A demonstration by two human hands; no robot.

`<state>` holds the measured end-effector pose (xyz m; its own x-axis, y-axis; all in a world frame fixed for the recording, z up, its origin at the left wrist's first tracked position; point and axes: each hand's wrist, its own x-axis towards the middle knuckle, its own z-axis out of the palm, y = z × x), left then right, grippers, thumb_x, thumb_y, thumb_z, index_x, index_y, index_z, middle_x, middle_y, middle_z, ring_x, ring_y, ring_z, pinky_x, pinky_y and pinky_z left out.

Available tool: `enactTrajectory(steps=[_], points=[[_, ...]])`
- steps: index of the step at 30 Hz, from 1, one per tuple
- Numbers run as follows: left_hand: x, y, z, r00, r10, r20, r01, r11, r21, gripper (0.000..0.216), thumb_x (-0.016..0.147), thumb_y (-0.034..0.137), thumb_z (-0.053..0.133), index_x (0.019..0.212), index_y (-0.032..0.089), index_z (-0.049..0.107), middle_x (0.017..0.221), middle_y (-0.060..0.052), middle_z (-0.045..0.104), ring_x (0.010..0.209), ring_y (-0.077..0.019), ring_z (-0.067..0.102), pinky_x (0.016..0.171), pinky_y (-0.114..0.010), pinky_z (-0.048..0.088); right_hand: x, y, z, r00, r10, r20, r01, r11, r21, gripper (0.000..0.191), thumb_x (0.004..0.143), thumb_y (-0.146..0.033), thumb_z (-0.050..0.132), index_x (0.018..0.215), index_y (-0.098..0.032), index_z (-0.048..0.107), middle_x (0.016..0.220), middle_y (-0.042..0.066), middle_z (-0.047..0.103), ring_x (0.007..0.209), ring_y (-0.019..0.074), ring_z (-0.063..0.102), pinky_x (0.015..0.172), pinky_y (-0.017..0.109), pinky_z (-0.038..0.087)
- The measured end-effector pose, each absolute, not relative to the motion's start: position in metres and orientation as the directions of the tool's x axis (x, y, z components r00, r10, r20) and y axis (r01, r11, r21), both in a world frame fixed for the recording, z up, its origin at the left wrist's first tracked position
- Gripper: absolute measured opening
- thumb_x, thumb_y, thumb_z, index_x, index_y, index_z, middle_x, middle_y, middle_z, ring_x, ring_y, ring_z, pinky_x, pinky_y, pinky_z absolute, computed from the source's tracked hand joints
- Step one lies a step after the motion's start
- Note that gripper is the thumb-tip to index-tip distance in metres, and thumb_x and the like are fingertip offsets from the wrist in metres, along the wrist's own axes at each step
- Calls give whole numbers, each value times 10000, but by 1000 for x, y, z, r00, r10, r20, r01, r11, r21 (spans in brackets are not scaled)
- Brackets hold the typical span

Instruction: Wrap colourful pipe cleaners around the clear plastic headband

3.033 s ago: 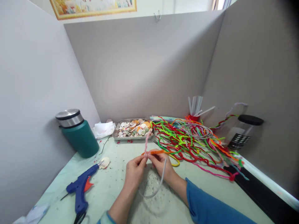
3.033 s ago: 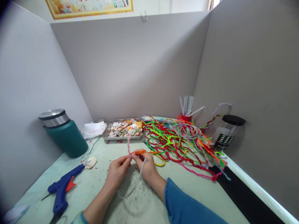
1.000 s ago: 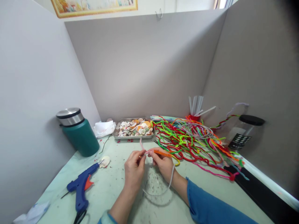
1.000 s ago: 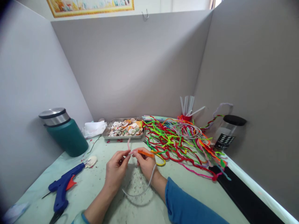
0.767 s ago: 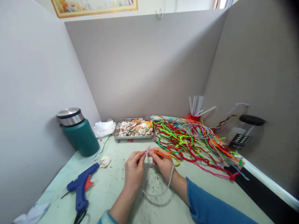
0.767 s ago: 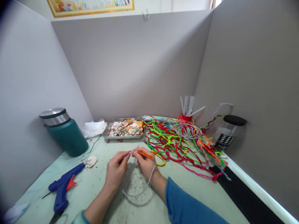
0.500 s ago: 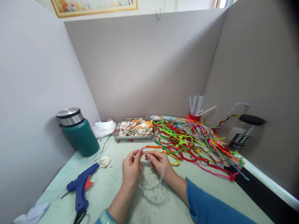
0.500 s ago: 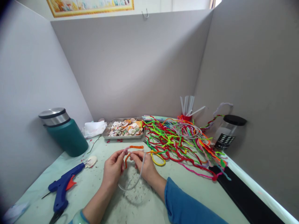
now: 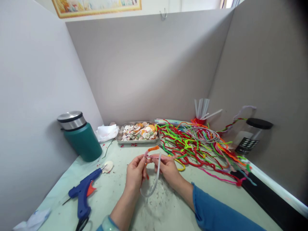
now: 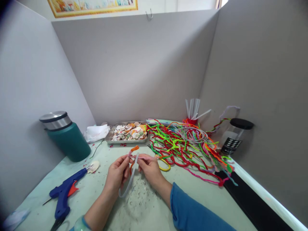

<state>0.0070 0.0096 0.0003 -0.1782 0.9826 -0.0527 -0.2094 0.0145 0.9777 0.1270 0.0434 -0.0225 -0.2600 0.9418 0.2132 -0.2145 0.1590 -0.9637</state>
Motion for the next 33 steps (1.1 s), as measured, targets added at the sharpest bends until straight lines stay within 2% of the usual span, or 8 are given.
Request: enactTrajectory(steps=[4, 9, 13, 17, 23, 27, 30, 33], points=[[8, 9, -1, -217, 974, -58, -173, 20, 985, 339, 720, 429, 576, 872, 126, 578, 320, 108, 395, 228, -36, 262, 272, -144, 218, 128, 43, -22, -227, 953, 202, -189, 161, -969, 266, 765, -370, 580, 814, -140, 705, 493, -9, 522, 433, 84, 416, 396, 187, 306], [8, 12, -4, -308, 951, 16, -87, -45, 995, 345, 671, 383, 619, 901, 127, 651, 547, 8, 623, 341, -61, 441, 382, -179, 370, 127, 43, -23, -223, 933, 284, -116, 264, -958, 230, 766, -336, 583, 816, -159, 721, 626, 25, 602, 460, 88, 457, 424, 203, 353], [8, 13, -9, -326, 942, 78, 0, -82, 997, 280, 655, 340, 627, 833, 135, 690, 687, -46, 681, 528, -124, 562, 481, -204, 426, 127, 39, -24, -233, 905, 355, -63, 350, -935, 196, 766, -299, 584, 851, -191, 723, 785, 56, 659, 644, 148, 562, 537, 238, 438], [9, 12, -11, -330, 942, 64, 24, -59, 998, 293, 643, 335, 641, 857, 142, 690, 568, -19, 644, 453, -115, 514, 424, -201, 388, 125, 37, -27, -258, 915, 309, -94, 295, -951, 231, 798, -310, 534, 920, -203, 697, 814, 58, 663, 627, 156, 573, 507, 248, 440], [9, 12, -8, -287, 957, -51, -119, 17, 993, 363, 655, 389, 644, 900, 121, 634, 373, 84, 446, 297, -40, 301, 316, -157, 237, 121, 37, -32, -248, 906, 344, -125, 323, -938, 149, 793, -271, 534, 858, -183, 635, 718, 26, 617, 603, 132, 546, 533, 232, 422], [8, 12, -5, -259, 960, -103, -203, 50, 978, 394, 653, 398, 643, 920, 109, 613, 330, 113, 365, 273, -30, 246, 296, -150, 180, 121, 41, -30, -202, 949, 240, -145, 213, -966, 153, 739, -308, 599, 772, -159, 597, 621, -7, 559, 503, 97, 476, 458, 206, 375], [10, 11, -5, -222, 969, -106, -168, 69, 983, 374, 658, 381, 639, 911, 106, 626, 319, 110, 364, 264, -32, 249, 301, -155, 186, 124, 44, -26, -180, 963, 201, -183, 168, -969, 222, 698, -345, 638, 826, -170, 589, 637, -17, 565, 473, 87, 453, 415, 193, 346], [11, 11, -7, -200, 976, -81, -70, 69, 995, 327, 673, 361, 622, 888, 115, 647, 362, 76, 447, 283, -42, 294, 321, -164, 227, 129, 46, -23, -161, 960, 228, -124, 209, -970, 215, 721, -372, 613, 806, -175, 621, 674, -2, 594, 532, 106, 496, 443, 199, 363]])
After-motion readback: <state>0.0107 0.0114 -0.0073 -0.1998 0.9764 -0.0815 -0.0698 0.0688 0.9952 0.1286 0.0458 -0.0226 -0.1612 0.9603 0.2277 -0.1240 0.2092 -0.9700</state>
